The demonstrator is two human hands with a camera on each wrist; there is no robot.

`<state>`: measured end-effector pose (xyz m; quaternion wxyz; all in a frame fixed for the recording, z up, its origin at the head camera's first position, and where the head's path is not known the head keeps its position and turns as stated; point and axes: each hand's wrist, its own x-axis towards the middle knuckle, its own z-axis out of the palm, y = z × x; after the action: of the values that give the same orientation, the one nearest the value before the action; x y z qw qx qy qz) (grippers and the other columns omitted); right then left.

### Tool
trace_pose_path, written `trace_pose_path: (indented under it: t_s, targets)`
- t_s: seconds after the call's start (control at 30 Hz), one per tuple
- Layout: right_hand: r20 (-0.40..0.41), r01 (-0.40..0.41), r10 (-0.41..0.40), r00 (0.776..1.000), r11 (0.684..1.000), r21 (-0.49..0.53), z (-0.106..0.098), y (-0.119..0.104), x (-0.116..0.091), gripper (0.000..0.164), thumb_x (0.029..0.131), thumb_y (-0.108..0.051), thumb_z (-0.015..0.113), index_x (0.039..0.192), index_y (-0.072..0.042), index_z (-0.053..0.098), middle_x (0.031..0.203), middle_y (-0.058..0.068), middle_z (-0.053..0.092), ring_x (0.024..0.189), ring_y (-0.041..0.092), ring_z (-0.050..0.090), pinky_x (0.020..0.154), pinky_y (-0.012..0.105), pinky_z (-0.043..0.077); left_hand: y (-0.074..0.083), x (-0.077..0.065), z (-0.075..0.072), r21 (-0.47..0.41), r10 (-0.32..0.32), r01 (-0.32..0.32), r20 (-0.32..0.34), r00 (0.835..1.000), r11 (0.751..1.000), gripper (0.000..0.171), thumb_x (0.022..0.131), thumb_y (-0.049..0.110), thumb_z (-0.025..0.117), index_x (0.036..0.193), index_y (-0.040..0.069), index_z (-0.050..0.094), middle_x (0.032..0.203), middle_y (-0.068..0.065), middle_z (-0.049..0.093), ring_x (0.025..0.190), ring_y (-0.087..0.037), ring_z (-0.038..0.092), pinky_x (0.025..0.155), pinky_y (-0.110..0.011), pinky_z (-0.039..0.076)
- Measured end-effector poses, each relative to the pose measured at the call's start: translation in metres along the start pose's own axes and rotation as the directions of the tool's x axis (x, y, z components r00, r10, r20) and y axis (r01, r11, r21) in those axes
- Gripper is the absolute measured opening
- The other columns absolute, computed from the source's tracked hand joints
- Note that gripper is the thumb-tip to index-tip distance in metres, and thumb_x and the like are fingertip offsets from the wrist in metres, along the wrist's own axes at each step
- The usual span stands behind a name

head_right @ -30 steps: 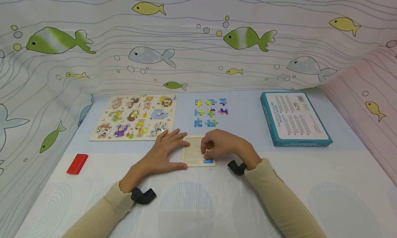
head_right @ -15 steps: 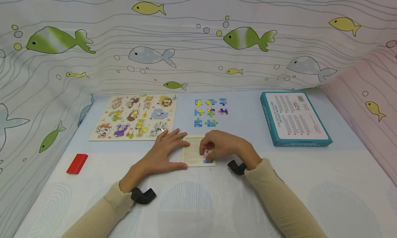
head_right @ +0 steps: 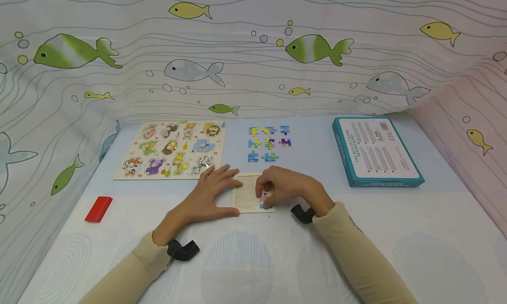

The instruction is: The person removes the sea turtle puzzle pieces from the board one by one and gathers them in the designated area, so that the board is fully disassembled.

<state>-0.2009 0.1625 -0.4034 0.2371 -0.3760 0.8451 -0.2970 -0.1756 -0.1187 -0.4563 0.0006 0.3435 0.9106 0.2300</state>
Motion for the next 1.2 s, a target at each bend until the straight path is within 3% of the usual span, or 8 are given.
trace_pose_path:
  t_s: [0.57,0.93,1.2]
  targets:
    - [0.026,-0.023,0.022,0.999,0.999,0.039,-0.002,0.000,-0.002,0.018,0.082,-0.012,0.083,0.094,-0.020,0.073,0.094,-0.002,0.065,0.094,0.018,0.054,0.085,0.030,0.047,0.001,0.001,-0.001,0.007,-0.006,0.006,0.010,1.000,1.000,0.069,0.078,0.068,0.075,0.135,0.032,0.061,0.161,0.003,0.043,0.158,-0.026,0.025,0.127,-0.057,0.006]
    - [0.045,0.012,-0.018,0.999,0.991,0.135,-0.005,0.000,-0.003,0.014,0.087,-0.003,0.072,0.097,-0.013,0.073,0.082,-0.005,0.062,0.079,0.014,0.055,0.072,0.023,0.046,0.001,0.000,-0.001,0.013,-0.006,0.006,0.005,1.000,1.000,0.068,0.079,0.068,0.074,0.135,0.033,0.061,0.161,0.003,0.043,0.157,-0.026,0.025,0.127,-0.056,0.006]
    - [-0.013,0.004,-0.002,1.000,0.992,0.128,-0.011,0.005,-0.005,0.007,0.093,-0.013,0.073,0.098,-0.016,0.074,0.081,-0.006,0.063,0.077,0.013,0.056,0.069,0.023,0.048,0.000,0.000,0.000,0.014,-0.003,0.002,0.006,1.000,1.000,0.069,0.079,0.070,0.073,0.135,0.033,0.060,0.162,0.003,0.043,0.158,-0.025,0.024,0.127,-0.056,0.006]
